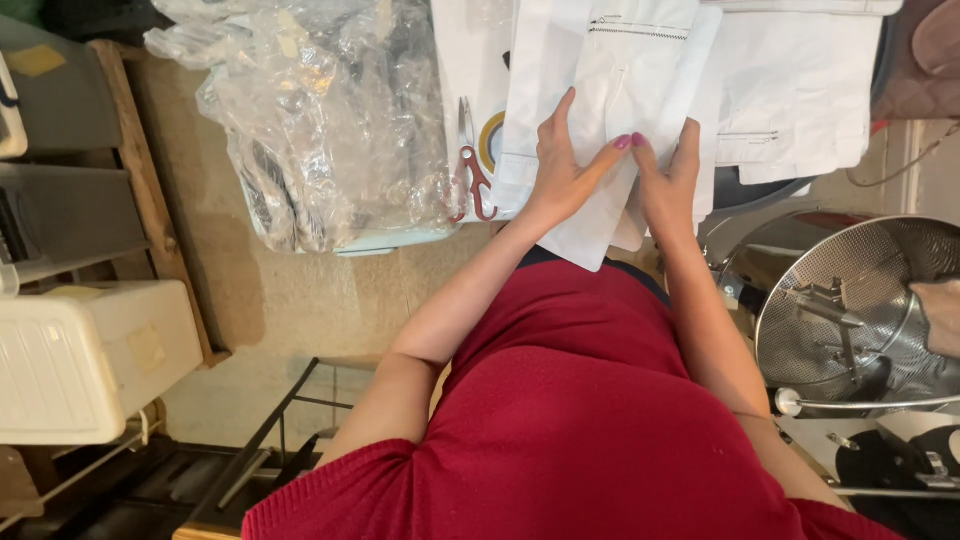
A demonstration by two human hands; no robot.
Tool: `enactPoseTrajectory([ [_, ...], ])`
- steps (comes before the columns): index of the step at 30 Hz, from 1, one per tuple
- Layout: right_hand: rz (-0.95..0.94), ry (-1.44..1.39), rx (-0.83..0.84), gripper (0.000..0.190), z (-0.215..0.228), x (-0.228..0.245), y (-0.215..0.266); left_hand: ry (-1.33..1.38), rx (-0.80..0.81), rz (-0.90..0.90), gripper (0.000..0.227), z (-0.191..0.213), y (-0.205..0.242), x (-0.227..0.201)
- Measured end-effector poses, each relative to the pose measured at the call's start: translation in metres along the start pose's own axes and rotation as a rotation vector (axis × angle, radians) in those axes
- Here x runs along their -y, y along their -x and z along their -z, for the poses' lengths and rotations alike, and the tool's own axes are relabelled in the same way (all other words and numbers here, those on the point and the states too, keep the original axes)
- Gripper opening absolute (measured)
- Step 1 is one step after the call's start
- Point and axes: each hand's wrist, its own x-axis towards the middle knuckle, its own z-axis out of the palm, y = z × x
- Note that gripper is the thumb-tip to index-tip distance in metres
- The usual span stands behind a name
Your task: The person gathers and aligns a stack of white pouches on a table, then places them into a clear plastic bag and ties the bag closed. The person handles the pouches and bag by hand without using tools.
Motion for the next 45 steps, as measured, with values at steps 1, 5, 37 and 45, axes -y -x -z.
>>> enactPoseTrajectory([
  [1,0.043,-0.029,0.016,0.020,-0.003,-0.007,-0.002,-0.022,-0.018,-0.010,0.103,0.003,-0.001,0.004],
  [5,-0.033,-0.065,0.069,0.021,-0.018,-0.017,-0.012,-0.092,-0.085,-0.099,0.086,0.017,-0.011,0.033],
  [37,-0.307,0.523,0.027,0.047,-0.087,-0.038,-0.047,-0.240,0.035,-0.186,0.080,0.087,-0.093,0.117],
  [45,-0.161,0.674,0.050,0.038,-0.071,-0.045,-0.047,-0.204,0.048,-0.137,0.076,0.100,-0.078,0.112],
])
